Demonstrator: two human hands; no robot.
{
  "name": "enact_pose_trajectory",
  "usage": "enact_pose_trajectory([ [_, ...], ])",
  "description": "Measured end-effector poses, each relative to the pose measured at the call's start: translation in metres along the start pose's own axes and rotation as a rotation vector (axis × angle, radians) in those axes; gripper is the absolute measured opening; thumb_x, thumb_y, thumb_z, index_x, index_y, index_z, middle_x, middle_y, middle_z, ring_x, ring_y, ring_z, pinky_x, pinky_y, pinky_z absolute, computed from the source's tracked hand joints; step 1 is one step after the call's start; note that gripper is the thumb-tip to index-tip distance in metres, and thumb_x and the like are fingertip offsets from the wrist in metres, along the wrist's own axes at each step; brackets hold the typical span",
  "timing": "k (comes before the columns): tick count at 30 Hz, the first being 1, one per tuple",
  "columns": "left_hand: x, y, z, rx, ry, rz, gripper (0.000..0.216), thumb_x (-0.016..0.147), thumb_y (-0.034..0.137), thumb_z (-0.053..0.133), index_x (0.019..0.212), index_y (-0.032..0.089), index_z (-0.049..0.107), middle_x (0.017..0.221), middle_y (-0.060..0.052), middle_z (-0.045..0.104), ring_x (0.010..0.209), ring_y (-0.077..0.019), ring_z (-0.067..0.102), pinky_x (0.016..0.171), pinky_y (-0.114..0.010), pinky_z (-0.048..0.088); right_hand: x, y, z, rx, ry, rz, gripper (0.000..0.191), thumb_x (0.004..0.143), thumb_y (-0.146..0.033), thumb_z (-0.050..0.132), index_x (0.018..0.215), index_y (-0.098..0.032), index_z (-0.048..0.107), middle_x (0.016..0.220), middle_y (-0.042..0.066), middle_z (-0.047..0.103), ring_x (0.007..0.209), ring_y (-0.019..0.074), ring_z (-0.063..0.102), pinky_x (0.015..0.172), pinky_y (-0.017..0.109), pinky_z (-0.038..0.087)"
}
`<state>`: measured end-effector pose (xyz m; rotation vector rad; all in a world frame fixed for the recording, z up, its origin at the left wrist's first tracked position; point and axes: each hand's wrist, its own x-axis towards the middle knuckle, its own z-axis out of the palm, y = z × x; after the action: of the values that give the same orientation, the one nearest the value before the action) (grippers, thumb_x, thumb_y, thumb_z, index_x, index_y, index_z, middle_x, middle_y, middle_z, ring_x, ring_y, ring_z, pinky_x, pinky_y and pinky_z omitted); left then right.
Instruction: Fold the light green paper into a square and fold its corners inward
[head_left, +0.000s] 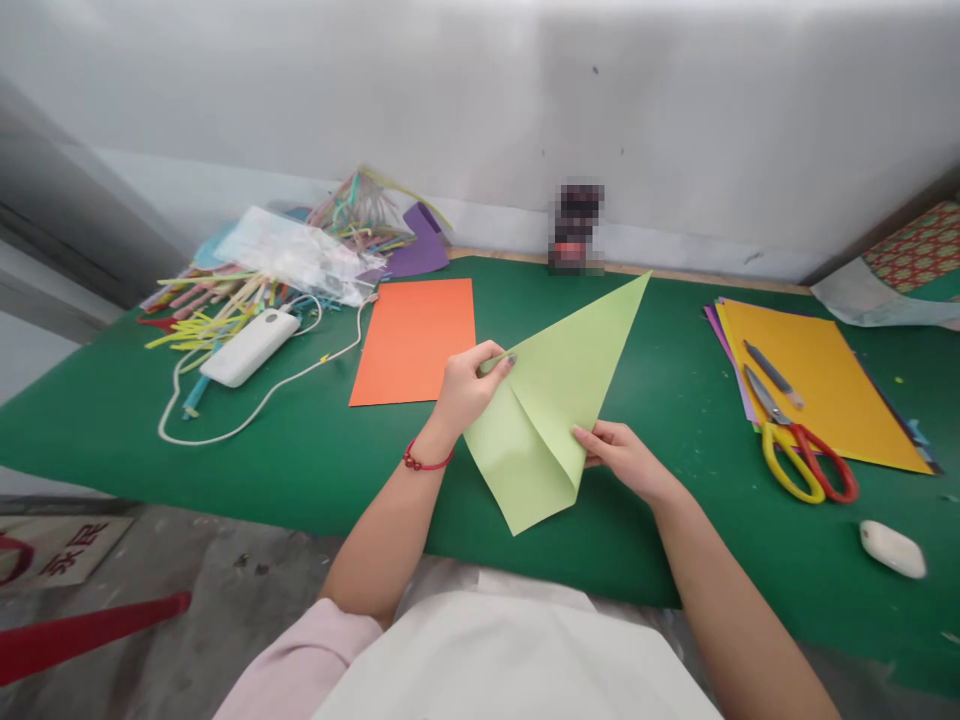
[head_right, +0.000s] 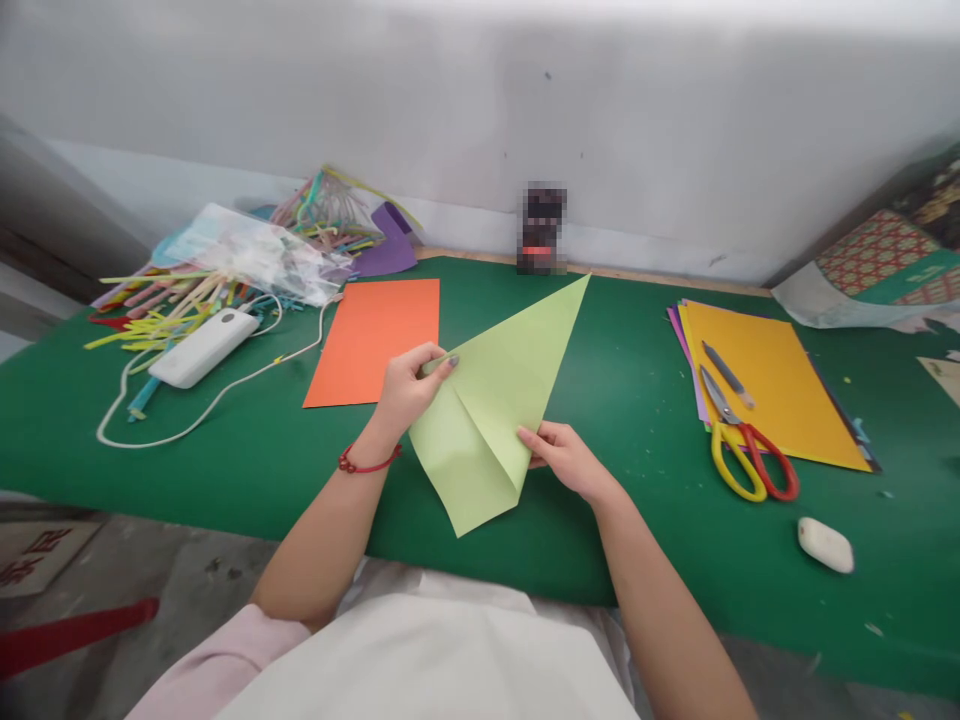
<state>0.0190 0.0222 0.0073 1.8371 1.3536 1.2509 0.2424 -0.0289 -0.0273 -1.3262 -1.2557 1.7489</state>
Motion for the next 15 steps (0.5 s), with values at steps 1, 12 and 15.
enact_pose_trajectory([
  [1,0.0001,0.0001,-0.0002,0.002,-0.001,-0.002,0.025,0.083,0.032,0.055,0.062,0.021,0.047,0.053,0.005,0.036,0.048,-0.0104,0.031,0.046,-0.025,0.026,0.0001,0.0003,-0.0002,-0.001,0.004,0.000,0.046,0.064,-0.061,0.070,0.081,-0.018,0.071,0.083,0.006,0.074,0.078,0.0224,0.069,0.072,0.037,0.057],
  [12,0.0007,0.0015,-0.0003,0.001,-0.010,-0.008,0.026,0.085,0.033,0.053,0.062,0.022,0.045,0.052,0.006,0.031,0.047,-0.0108,0.029,0.046,-0.026,0.025,-0.0006,-0.0008,-0.0002,0.001,0.028,0.003,0.047,0.062,-0.062,0.071,0.081,-0.019,0.071,0.083,0.006,0.073,0.077,0.0208,0.069,0.071,0.035,0.057],
  [15,0.0011,0.0004,0.0002,-0.004,-0.010,-0.007,0.026,0.084,0.032,0.053,0.062,0.022,0.045,0.052,0.006,0.029,0.047,-0.0107,0.027,0.046,-0.026,0.024,-0.0006,-0.0011,-0.0001,0.003,0.030,0.002,0.048,0.061,-0.062,0.071,0.080,-0.018,0.071,0.082,0.006,0.073,0.076,0.0208,0.068,0.070,0.035,0.057],
])
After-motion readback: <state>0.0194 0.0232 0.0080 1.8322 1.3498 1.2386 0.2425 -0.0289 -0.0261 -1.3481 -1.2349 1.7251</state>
